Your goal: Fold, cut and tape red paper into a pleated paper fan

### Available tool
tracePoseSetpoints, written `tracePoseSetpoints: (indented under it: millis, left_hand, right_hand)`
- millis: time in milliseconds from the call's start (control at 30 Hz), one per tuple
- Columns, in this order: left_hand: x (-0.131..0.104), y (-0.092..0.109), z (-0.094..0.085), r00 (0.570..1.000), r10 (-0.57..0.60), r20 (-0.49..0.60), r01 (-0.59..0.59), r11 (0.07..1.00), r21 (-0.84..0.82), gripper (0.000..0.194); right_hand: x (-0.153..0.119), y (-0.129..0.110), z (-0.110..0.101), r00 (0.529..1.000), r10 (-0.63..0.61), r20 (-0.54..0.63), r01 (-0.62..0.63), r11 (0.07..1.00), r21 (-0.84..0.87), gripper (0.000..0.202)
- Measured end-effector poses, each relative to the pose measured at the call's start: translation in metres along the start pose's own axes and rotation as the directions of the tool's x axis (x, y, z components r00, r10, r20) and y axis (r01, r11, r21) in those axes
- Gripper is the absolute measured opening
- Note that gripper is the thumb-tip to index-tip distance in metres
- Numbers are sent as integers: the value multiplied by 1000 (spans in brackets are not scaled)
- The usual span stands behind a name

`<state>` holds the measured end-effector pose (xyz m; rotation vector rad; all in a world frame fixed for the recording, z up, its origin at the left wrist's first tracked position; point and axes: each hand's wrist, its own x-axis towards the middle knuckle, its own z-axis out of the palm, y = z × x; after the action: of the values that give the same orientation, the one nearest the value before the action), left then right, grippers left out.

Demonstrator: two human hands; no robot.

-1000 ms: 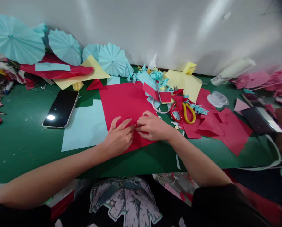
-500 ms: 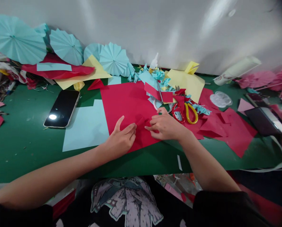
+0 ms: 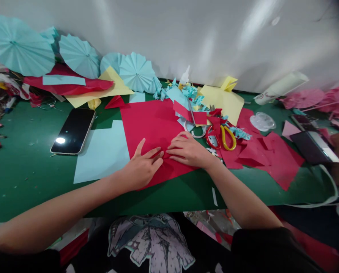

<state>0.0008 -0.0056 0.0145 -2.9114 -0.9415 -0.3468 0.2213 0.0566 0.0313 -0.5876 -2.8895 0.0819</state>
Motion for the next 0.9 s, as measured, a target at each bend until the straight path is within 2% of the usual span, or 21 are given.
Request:
tracePoseSetpoints:
  millis: [100, 233, 433, 633, 900]
  left_hand:
    - [-2, 0, 2, 999, 3, -44, -2, 999, 34, 30]
    - [-4, 5, 1, 991, 28, -129, -6, 985, 173, 28]
    - [-7, 12, 0, 982, 72, -176, -13, 948, 317, 24]
    - [-8, 16, -3, 981, 41, -190, 19, 953, 303, 26]
    - [-8, 16, 4, 984, -42, -173, 84, 966, 246, 29]
  right_hand:
    - [0, 1, 1, 1000, 5, -5, -5, 1000, 25, 24]
    - [-1, 0, 4, 997, 49, -55, -44, 995, 92, 22]
    - [3, 0, 14, 964, 237, -121, -197, 941, 274, 22]
    - [12, -6, 18, 892, 435, -125, -348, 835, 425, 21]
    - [15, -12, 18, 844, 527, -96, -440, 784, 439, 20]
